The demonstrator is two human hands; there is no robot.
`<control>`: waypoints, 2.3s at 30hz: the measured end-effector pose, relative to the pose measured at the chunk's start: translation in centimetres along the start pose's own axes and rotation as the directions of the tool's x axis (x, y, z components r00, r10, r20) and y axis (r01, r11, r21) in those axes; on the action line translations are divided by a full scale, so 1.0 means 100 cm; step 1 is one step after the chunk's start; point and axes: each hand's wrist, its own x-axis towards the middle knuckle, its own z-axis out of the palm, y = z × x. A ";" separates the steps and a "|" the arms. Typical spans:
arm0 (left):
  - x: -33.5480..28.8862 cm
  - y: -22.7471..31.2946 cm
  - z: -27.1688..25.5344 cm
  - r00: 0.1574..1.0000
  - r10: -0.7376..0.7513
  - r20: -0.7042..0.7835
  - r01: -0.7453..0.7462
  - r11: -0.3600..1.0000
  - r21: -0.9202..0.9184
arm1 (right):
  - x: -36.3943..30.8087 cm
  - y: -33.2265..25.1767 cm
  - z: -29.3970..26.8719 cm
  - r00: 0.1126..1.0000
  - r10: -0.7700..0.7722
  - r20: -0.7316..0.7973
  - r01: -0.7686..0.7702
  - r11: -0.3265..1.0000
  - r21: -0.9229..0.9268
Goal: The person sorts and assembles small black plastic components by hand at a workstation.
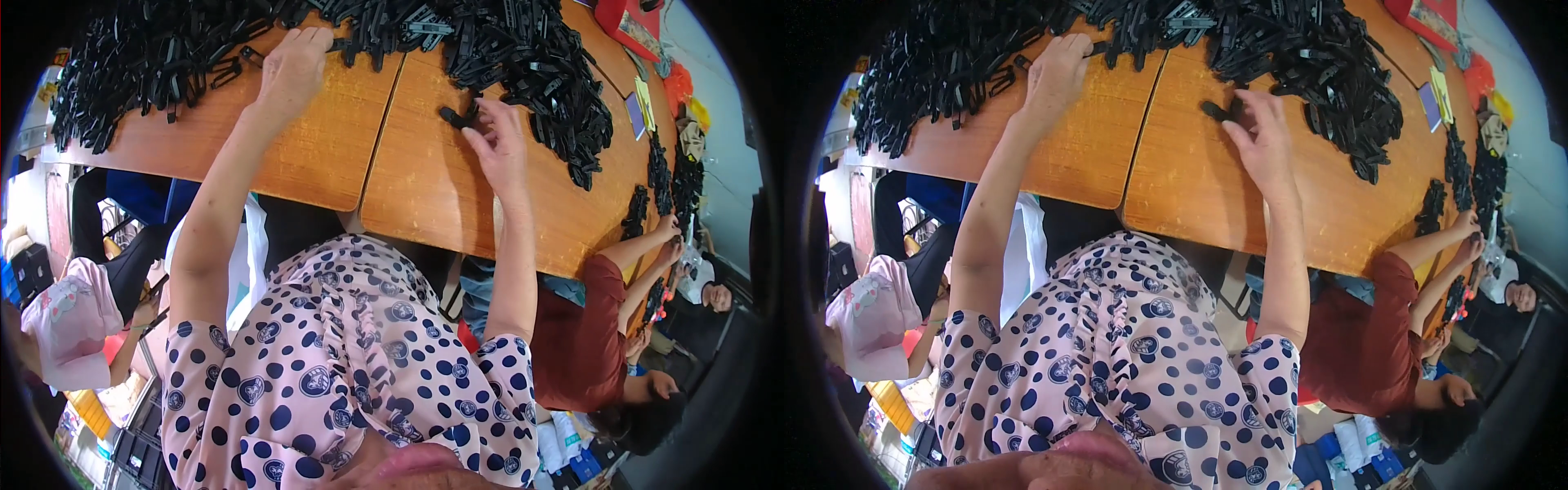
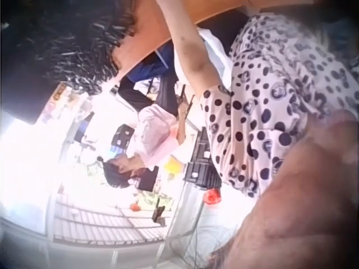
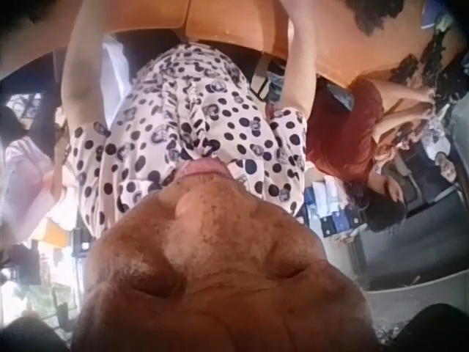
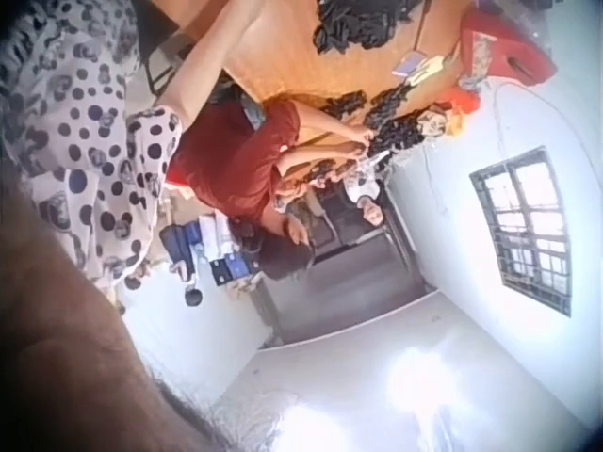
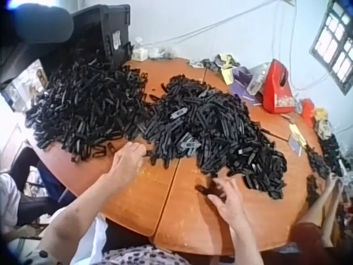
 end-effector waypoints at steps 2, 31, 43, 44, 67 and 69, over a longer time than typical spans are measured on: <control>-0.008 0.007 -0.008 0.995 -0.104 -0.010 0.104 0.994 -0.025 | -0.011 0.014 0.001 0.975 0.197 -0.106 -0.183 0.974 0.135; -0.129 0.069 -0.011 0.787 -0.372 0.493 0.232 -0.561 -0.795 | -0.019 -0.138 0.095 0.827 -0.510 0.236 0.548 0.826 -0.134; -0.118 0.085 -0.022 0.797 -0.491 0.351 0.185 -0.356 -0.916 | -0.022 -0.139 0.096 0.984 -0.138 0.110 0.128 0.988 0.087; -0.118 0.084 -0.025 0.797 -0.499 0.341 0.192 -0.327 -0.925 | -0.025 -0.135 0.093 0.982 -0.020 0.188 -0.021 0.976 0.218; 0.024 0.019 0.010 0.967 -0.248 0.063 0.256 0.947 -0.196 | 0.026 -0.012 -0.015 0.980 -0.138 0.144 0.189 0.877 -0.441; 0.025 0.011 0.015 0.965 -0.237 0.112 0.254 0.951 -0.176 | 0.029 0.001 -0.013 0.976 -0.152 0.155 0.204 0.884 -0.419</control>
